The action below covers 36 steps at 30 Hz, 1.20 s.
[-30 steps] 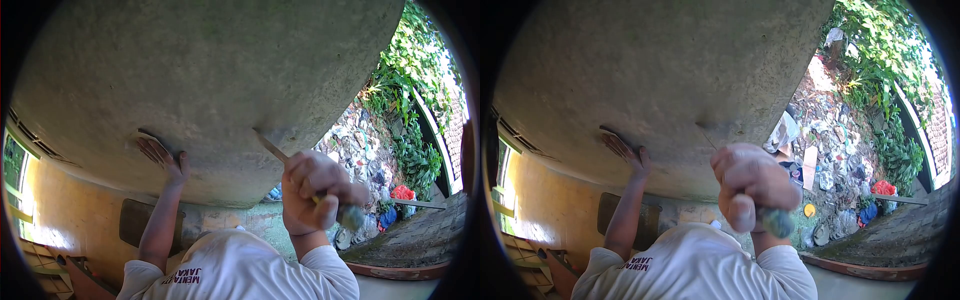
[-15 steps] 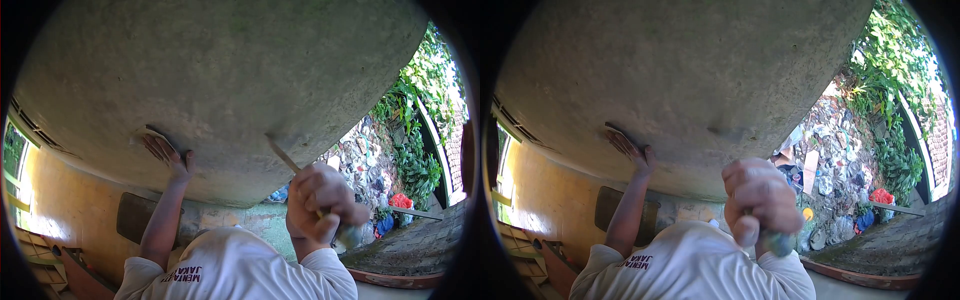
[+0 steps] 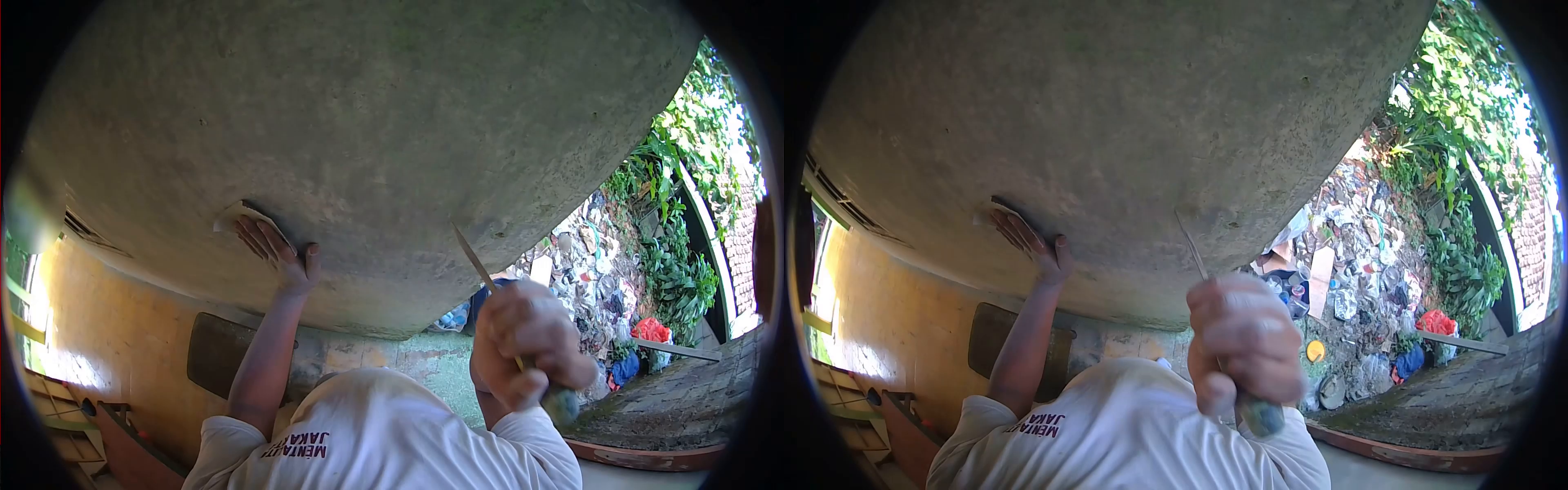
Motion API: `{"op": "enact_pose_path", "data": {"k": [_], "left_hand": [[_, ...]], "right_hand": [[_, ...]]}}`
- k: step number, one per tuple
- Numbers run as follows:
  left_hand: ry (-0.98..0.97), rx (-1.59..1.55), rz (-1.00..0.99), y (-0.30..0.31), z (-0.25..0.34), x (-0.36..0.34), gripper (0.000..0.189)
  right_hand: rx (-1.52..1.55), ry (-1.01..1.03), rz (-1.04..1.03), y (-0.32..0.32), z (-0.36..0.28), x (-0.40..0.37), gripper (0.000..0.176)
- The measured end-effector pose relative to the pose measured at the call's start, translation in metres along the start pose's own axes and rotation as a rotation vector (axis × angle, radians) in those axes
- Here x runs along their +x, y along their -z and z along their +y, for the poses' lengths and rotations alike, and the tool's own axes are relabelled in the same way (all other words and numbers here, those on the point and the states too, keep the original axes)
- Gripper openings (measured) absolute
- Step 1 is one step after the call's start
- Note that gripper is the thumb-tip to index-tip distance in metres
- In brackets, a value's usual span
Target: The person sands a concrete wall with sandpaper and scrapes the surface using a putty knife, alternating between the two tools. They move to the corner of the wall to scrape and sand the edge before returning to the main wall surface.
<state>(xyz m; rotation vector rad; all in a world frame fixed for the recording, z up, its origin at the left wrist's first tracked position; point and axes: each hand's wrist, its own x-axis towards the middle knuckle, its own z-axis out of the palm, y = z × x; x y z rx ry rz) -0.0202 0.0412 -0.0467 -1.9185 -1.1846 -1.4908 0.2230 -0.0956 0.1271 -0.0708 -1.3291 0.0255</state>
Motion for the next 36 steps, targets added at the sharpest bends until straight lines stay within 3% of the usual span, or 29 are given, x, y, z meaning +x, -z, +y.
{"op": "enact_pose_path", "data": {"k": [3, 5, 7, 10, 11, 14, 17, 19, 25, 29, 33, 36], "left_hand": [[-0.018, 0.006, 0.007, 0.0, 0.0, 0.005, 0.088], [-0.02, 0.019, 0.019, -0.002, -0.005, 0.007, 0.088], [-0.116, 0.084, 0.042, -0.007, -0.017, 0.002, 0.088], [-0.114, 0.072, 0.033, -0.005, -0.013, 0.0, 0.087], [-0.114, 0.067, 0.033, -0.005, -0.012, 0.002, 0.087], [-0.112, 0.063, 0.035, -0.004, -0.01, 0.006, 0.086], [-0.106, 0.057, 0.026, 0.001, -0.005, 0.007, 0.085], [-0.1, 0.05, 0.023, 0.002, -0.001, 0.008, 0.085], [-0.04, 0.062, 0.015, 0.006, 0.005, 0.016, 0.085], [-0.054, 0.064, 0.024, 0.003, 0.003, 0.013, 0.085], [-0.07, 0.077, 0.041, 0.001, -0.004, 0.009, 0.086], [-0.083, 0.08, 0.05, -0.002, -0.007, 0.004, 0.086]], "right_hand": [[0.003, -0.176, -0.082, 0.0, 0.0, 0.003, 0.026], [0.038, 0.024, 0.001, -0.006, -0.012, 0.0, 0.027], [0.031, 0.025, 0.015, -0.005, -0.014, -0.001, 0.026], [-0.028, -0.239, -0.123, 0.003, 0.002, 0.003, 0.026], [-0.029, -0.236, -0.124, -0.001, -0.001, 0.004, 0.026], [0.076, 0.111, -0.013, -0.015, -0.008, 0.011, 0.024], [0.007, 0.133, -0.014, -0.025, 0.001, 0.017, 0.023], [-0.002, 0.02, -0.106, -0.024, 0.007, 0.019, 0.025], [-0.076, 0.187, 0.05, -0.029, -0.003, 0.021, 0.026], [-0.01, 0.101, 0.019, -0.027, -0.001, 0.023, 0.026], [-0.004, 0.145, 0.03, -0.03, -0.003, 0.025, 0.023], [-0.041, 0.042, 0.017, -0.032, 0.002, 0.025, 0.022]]}}
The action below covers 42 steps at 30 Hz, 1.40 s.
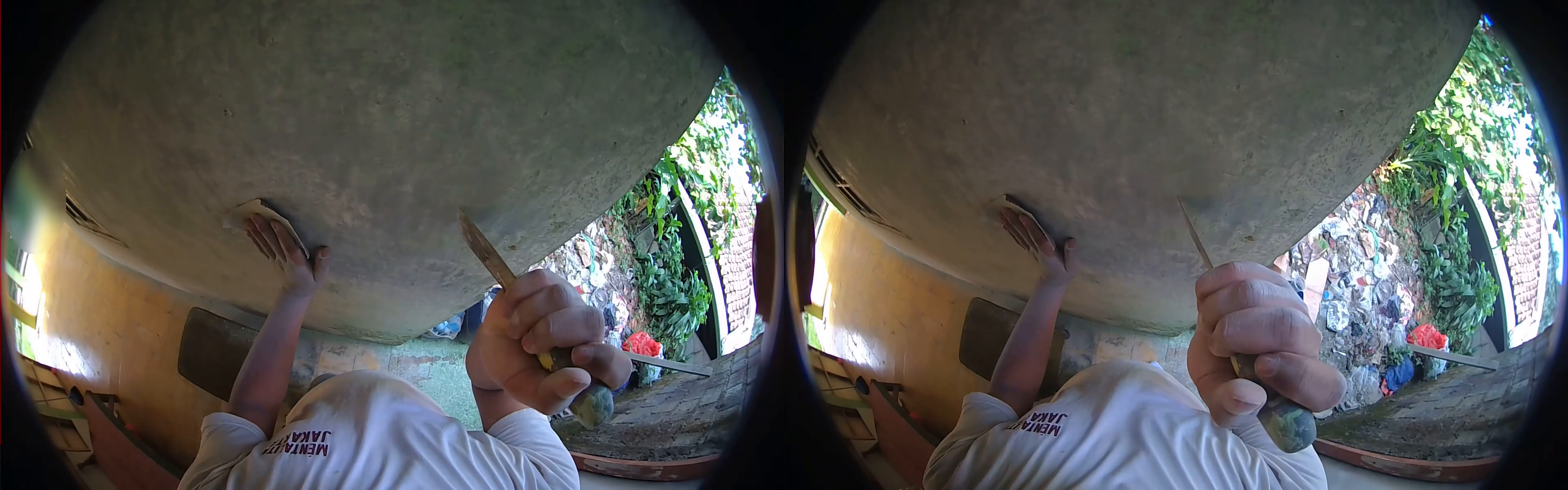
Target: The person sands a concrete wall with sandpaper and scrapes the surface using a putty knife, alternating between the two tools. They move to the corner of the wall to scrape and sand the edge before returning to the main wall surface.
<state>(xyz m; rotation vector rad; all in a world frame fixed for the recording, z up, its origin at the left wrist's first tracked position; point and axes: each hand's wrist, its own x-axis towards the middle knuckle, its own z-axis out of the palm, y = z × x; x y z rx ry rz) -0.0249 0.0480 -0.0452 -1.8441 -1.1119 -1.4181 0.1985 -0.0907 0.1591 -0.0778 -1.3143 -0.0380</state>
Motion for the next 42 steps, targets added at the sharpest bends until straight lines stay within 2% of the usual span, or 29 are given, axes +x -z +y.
{"op": "enact_pose_path", "data": {"k": [5, 9, 13, 15, 17, 21, 22, 25, 27, 29, 30, 31, 34, 37, 38, 42], "left_hand": [[-0.011, 0.015, 0.02, -0.006, -0.005, -0.005, 0.087], [0.026, 0.002, 0.003, -0.006, -0.003, -0.007, 0.087], [0.046, -0.006, 0.0, -0.004, 0.0, -0.007, 0.086], [0.053, -0.018, -0.01, -0.001, 0.004, -0.008, 0.086], [0.057, -0.027, -0.009, -0.002, 0.005, -0.005, 0.085], [0.068, -0.024, -0.01, -0.001, 0.003, -0.003, 0.084], [0.064, -0.024, -0.014, -0.001, 0.003, -0.004, 0.084], [0.107, -0.032, -0.041, -0.001, 0.006, -0.006, 0.083], [0.109, -0.025, -0.042, -0.004, 0.003, -0.01, 0.083], [0.106, -0.022, -0.053, -0.003, 0.003, -0.012, 0.083], [0.116, -0.027, -0.039, -0.003, 0.003, -0.011, 0.084], [0.126, -0.034, -0.024, -0.003, 0.005, -0.009, 0.084], [0.045, -0.016, 0.045, -0.002, 0.004, 0.003, 0.085], [0.066, -0.012, 0.045, -0.001, 0.004, 0.003, 0.085], [0.066, -0.015, 0.042, -0.001, 0.005, 0.002, 0.085], [0.053, -0.011, 0.053, -0.002, 0.005, 0.005, 0.084]], "right_hand": [[0.03, 0.06, -0.037, 0.004, -0.009, 0.001, 0.022], [0.002, 0.003, -0.041, 0.004, -0.001, 0.002, 0.021], [0.044, 0.076, -0.037, 0.003, -0.006, 0.001, 0.022], [-0.029, 0.032, -0.037, 0.001, 0.002, -0.002, 0.022], [0.047, 0.022, -0.062, 0.003, 0.003, 0.0, 0.022], [0.022, 0.11, -0.04, 0.003, -0.001, 0.001, 0.021], [-0.001, 0.036, -0.054, 0.001, 0.007, -0.001, 0.022], [0.048, 0.0, -0.062, 0.002, 0.003, -0.003, 0.022], [0.1, 0.007, -0.022, 0.0, -0.001, -0.004, 0.023], [0.044, 0.098, -0.028, -0.002, 0.004, -0.004, 0.025], [0.046, -0.017, -0.059, -0.002, 0.009, -0.006, 0.026], [0.042, -0.017, -0.06, -0.003, 0.008, -0.007, 0.026], [0.094, 0.065, -0.049, -0.006, -0.001, -0.008, 0.026], [0.032, 0.137, -0.047, -0.006, -0.001, -0.005, 0.026], [-0.014, 0.076, -0.074, -0.009, 0.008, -0.004, 0.027], [0.081, 0.108, -0.058, -0.01, -0.004, -0.005, 0.028]]}}
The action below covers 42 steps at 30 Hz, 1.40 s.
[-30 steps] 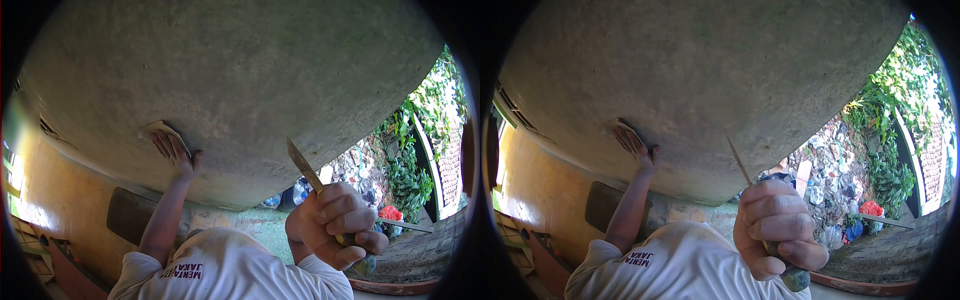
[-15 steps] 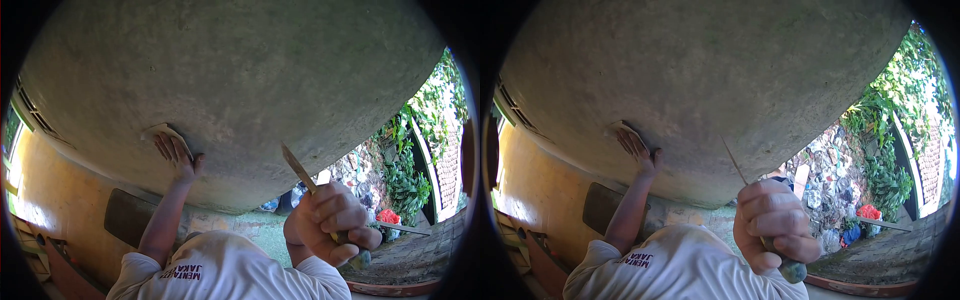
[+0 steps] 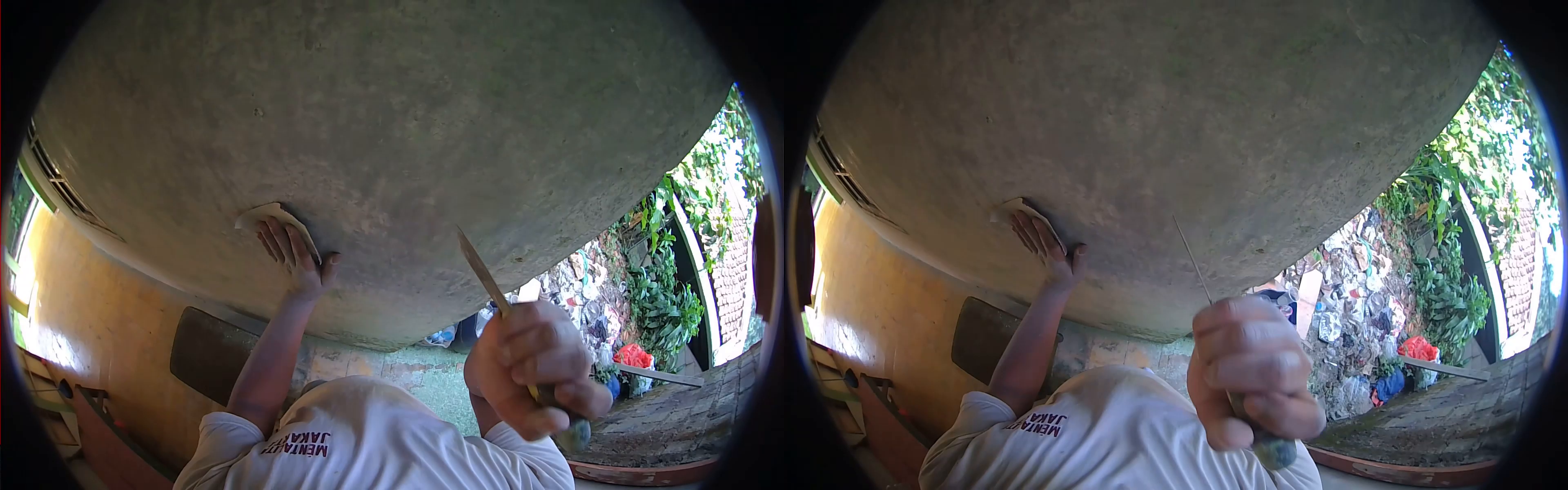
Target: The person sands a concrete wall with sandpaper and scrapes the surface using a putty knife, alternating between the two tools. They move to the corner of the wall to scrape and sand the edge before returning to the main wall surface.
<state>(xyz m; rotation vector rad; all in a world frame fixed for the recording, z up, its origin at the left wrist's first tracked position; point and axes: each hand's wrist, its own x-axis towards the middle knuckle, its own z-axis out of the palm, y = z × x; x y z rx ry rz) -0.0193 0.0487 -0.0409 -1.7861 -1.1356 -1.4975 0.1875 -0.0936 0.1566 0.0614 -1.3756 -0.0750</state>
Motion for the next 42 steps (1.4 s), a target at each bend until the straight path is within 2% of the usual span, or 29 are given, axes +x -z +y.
{"op": "enact_pose_path", "data": {"k": [3, 4, 7, 11, 12, 15, 19, 21, 23, 27, 28, 31, 33, 35, 39, 42], "left_hand": [[0.002, 0.007, -0.013, 0.001, -0.001, -0.003, 0.084], [-0.002, 0.007, -0.014, 0.0, -0.002, -0.004, 0.083], [-0.004, 0.004, 0.005, -0.002, -0.002, -0.005, 0.083], [-0.01, 0.004, -0.007, -0.001, -0.003, -0.006, 0.084], [-0.008, 0.0, -0.009, -0.001, -0.003, -0.006, 0.084], [-0.008, 0.003, 0.002, -0.001, -0.002, -0.004, 0.084], [0.005, 0.018, -0.016, 0.0, -0.001, -0.005, 0.084], [0.001, 0.02, -0.017, 0.0, -0.001, -0.005, 0.084], [-0.005, 0.027, -0.01, 0.0, -0.001, -0.003, 0.084], [-0.005, 0.024, -0.007, -0.001, -0.003, -0.006, 0.083], [-0.002, 0.021, -0.015, -0.001, -0.002, -0.006, 0.083], [-0.003, 0.018, -0.004, -0.001, -0.003, -0.007, 0.083], [-0.002, 0.025, 0.011, -0.002, -0.002, -0.004, 0.083], [-0.001, 0.024, 0.012, 0.001, -0.001, -0.004, 0.083], [-0.001, 0.012, -0.003, -0.001, -0.001, -0.004, 0.083], [-0.008, 0.012, 0.023, -0.002, -0.003, -0.003, 0.083]], "right_hand": [[-0.054, 0.043, 0.007, 0.0, 0.006, 0.002, 0.028], [-0.057, -0.031, 0.012, -0.002, 0.016, -0.002, 0.029], [-0.014, -0.059, -0.031, 0.003, 0.006, 0.001, 0.027], [-0.038, 0.012, -0.009, 0.002, 0.003, 0.003, 0.026], [-0.073, -0.057, -0.03, 0.002, 0.012, -0.001, 0.027], [0.004, -0.055, -0.031, 0.005, 0.005, 0.002, 0.027], [-0.025, 0.038, -0.041, 0.004, 0.006, 0.004, 0.027], [-0.072, -0.013, -0.024, 0.005, 0.009, 0.002, 0.028], [0.018, -0.048, -0.034, 0.009, 0.0, 0.005, 0.029], [0.002, 0.11, 0.066, 0.008, 0.002, 0.012, 0.03], [-0.074, 0.022, 0.046, 0.003, 0.015, 0.011, 0.029], [-0.003, -0.003, 0.014, 0.006, 0.014, 0.011, 0.028], [-0.007, 0.071, 0.054, 0.006, 0.002, 0.012, 0.028], [0.036, 0.079, -0.023, 0.011, -0.003, 0.014, 0.03], [0.017, -0.053, -0.046, 0.01, 0.006, 0.017, 0.034], [0.022, 0.06, 0.019, 0.012, 0.002, 0.018, 0.032]]}}
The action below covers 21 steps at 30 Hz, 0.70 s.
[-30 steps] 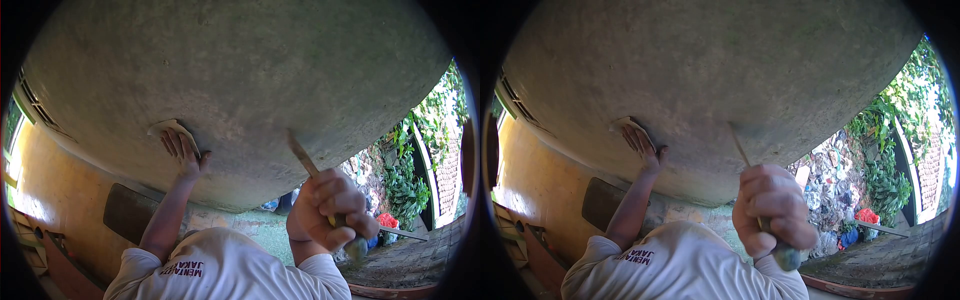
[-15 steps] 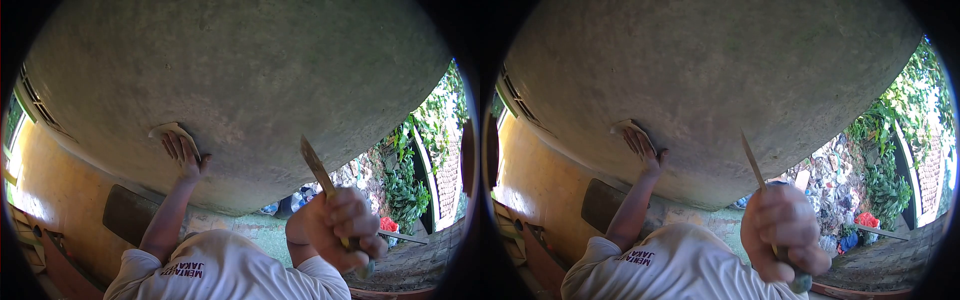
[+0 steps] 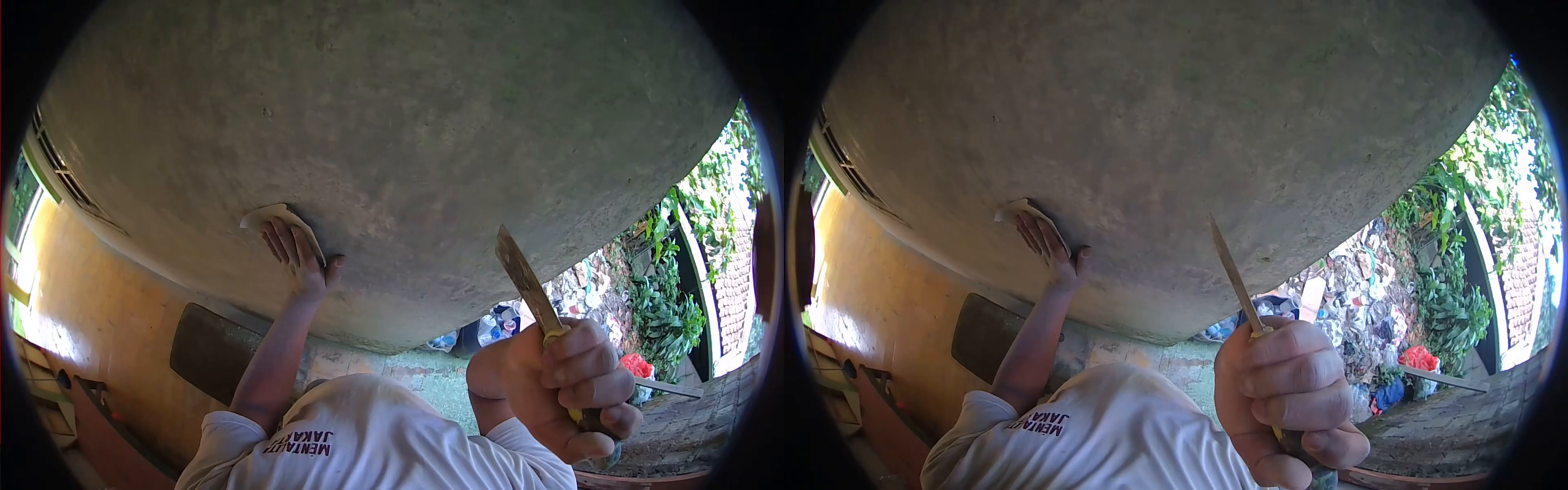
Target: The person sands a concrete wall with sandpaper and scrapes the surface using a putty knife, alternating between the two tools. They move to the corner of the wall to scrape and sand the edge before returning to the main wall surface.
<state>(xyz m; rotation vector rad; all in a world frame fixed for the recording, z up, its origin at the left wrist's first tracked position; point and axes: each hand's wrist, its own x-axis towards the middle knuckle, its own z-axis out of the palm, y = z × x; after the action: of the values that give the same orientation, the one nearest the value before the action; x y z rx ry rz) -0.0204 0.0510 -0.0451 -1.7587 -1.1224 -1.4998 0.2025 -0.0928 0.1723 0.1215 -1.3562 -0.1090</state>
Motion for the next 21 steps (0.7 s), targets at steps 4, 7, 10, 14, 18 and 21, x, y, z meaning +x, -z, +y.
{"op": "enact_pose_path", "data": {"k": [4, 7, 10, 14, 18, 21], "left_hand": [[0.005, -0.007, -0.016, 0.001, 0.0, -0.003, 0.084], [0.012, -0.009, -0.022, 0.001, -0.001, -0.003, 0.084], [0.047, -0.012, -0.068, 0.001, -0.001, -0.011, 0.084], [0.031, 0.004, -0.067, 0.002, -0.002, -0.008, 0.084], [0.001, 0.008, -0.03, 0.002, 0.0, 0.0, 0.084], [-0.022, 0.006, -0.018, 0.001, -0.004, -0.003, 0.084]], "right_hand": [[-0.025, -0.091, 0.02, -0.009, 0.01, -0.012, 0.031], [0.032, -0.029, 0.032, -0.016, 0.0, -0.024, 0.027], [-0.056, -0.042, -0.002, -0.017, 0.006, -0.037, 0.028], [0.004, -0.088, 0.009, -0.01, 0.002, -0.036, 0.028], [0.039, -0.161, 0.002, -0.01, 0.009, -0.045, 0.032], [0.065, -0.355, 0.006, -0.011, 0.015, -0.049, 0.035]]}}
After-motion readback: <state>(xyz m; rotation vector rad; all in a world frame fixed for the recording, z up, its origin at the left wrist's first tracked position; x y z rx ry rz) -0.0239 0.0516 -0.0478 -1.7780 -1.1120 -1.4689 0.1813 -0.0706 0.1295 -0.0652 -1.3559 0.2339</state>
